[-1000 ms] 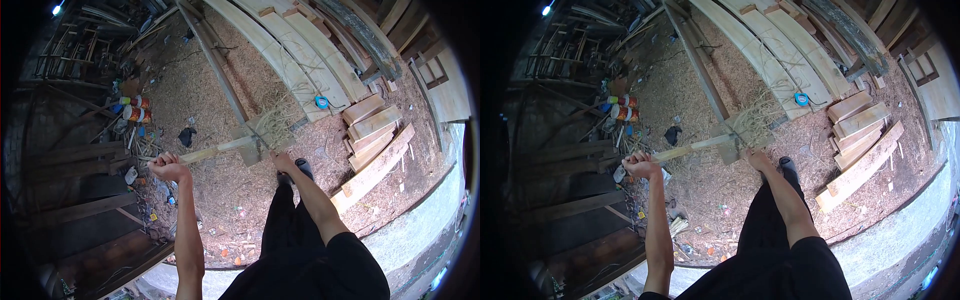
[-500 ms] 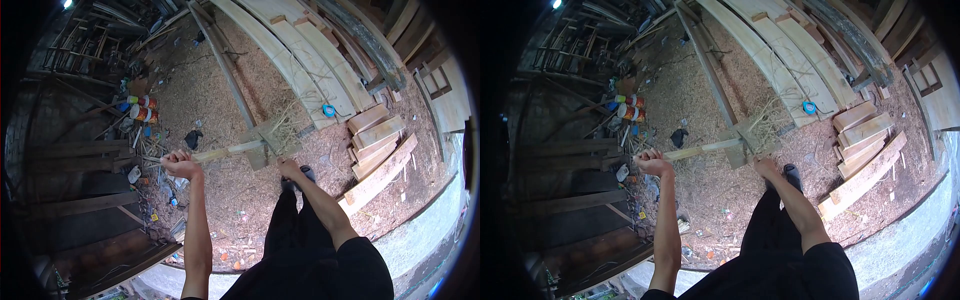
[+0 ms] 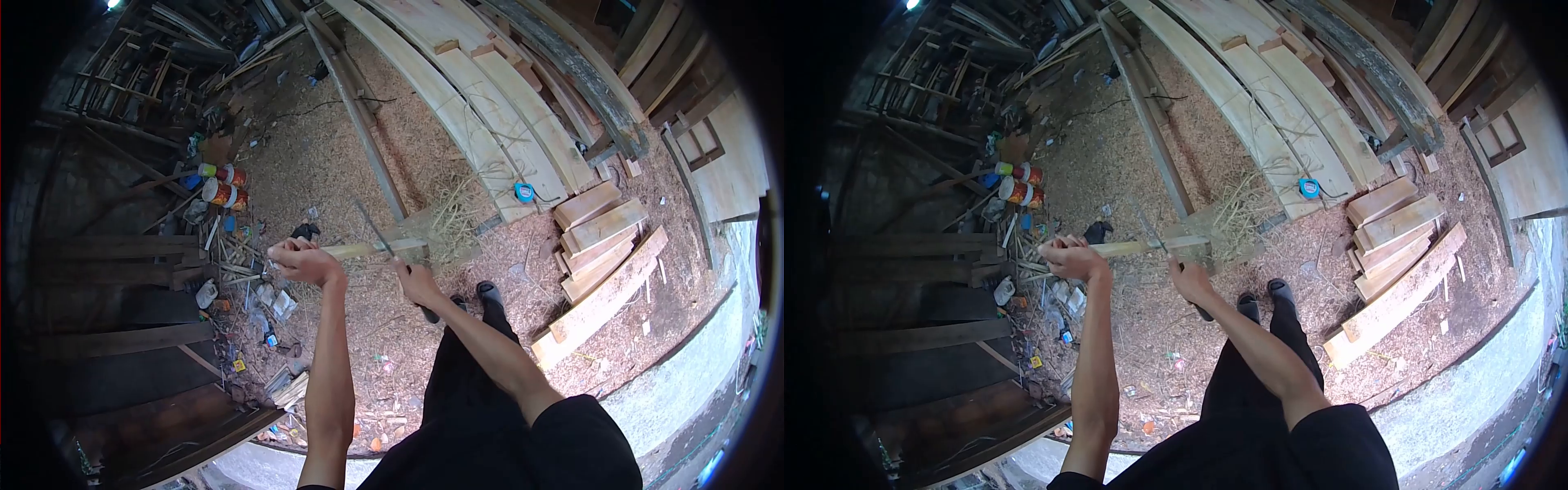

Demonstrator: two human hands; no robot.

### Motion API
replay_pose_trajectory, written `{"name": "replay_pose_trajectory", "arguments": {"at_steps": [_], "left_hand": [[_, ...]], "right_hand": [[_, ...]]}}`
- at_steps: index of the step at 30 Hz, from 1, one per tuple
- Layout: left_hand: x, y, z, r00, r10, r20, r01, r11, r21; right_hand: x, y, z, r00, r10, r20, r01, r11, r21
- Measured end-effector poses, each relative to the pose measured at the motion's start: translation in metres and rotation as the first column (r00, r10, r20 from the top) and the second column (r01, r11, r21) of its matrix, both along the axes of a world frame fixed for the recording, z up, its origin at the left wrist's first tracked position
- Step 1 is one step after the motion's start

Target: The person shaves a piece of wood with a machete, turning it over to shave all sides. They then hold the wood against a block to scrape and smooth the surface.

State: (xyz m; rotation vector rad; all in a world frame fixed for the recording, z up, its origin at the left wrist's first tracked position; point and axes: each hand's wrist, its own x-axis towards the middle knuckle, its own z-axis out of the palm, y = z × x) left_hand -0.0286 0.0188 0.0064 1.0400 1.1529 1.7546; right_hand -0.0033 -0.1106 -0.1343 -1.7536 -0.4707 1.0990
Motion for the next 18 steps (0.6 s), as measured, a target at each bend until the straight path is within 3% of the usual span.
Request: {"name": "replay_pose_trajectory", "arguments": {"at_steps": [2,5,7,10,12,14,16,18], "left_hand": [[-0.003,0.001,-0.003,0.998,0.063,0.009,-0.063,0.998,-0.022],[0.008,0.001,0.0,0.998,0.063,-0.017,-0.064,0.998,-0.025],[0.01,0.002,-0.002,0.994,0.103,-0.034,-0.105,0.993,-0.048],[0.01,-0.001,-0.005,0.999,0.0,-0.047,-0.002,0.999,-0.045],[0.01,-0.003,-0.001,0.995,-0.015,-0.096,0.016,1.0,0.005],[0.011,-0.006,0.001,0.996,-0.01,-0.093,0.01,1.0,-0.003],[0.017,-0.007,0.0,0.996,-0.017,-0.086,0.016,1.0,-0.013],[0.014,-0.002,-0.002,0.997,-0.033,-0.07,0.034,0.999,0.018]], "right_hand": [[0.004,0.001,-0.007,0.984,0.12,0.131,-0.109,0.99,-0.093],[0.003,-0.005,0.034,0.97,0.215,0.111,-0.202,0.973,-0.114],[-0.002,-0.012,0.031,0.97,0.186,0.155,-0.177,0.982,-0.066],[0.001,-0.024,-0.005,0.984,0.041,0.173,-0.043,0.999,0.012],[0.015,-0.027,-0.014,0.976,0.172,0.13,-0.143,0.968,-0.207],[0.012,-0.026,-0.015,0.979,0.172,0.109,-0.145,0.965,-0.217],[0.008,-0.028,0.013,0.986,0.129,0.109,-0.116,0.986,-0.123],[0.004,-0.032,0.004,0.985,0.055,0.161,-0.051,0.998,-0.029]]}}
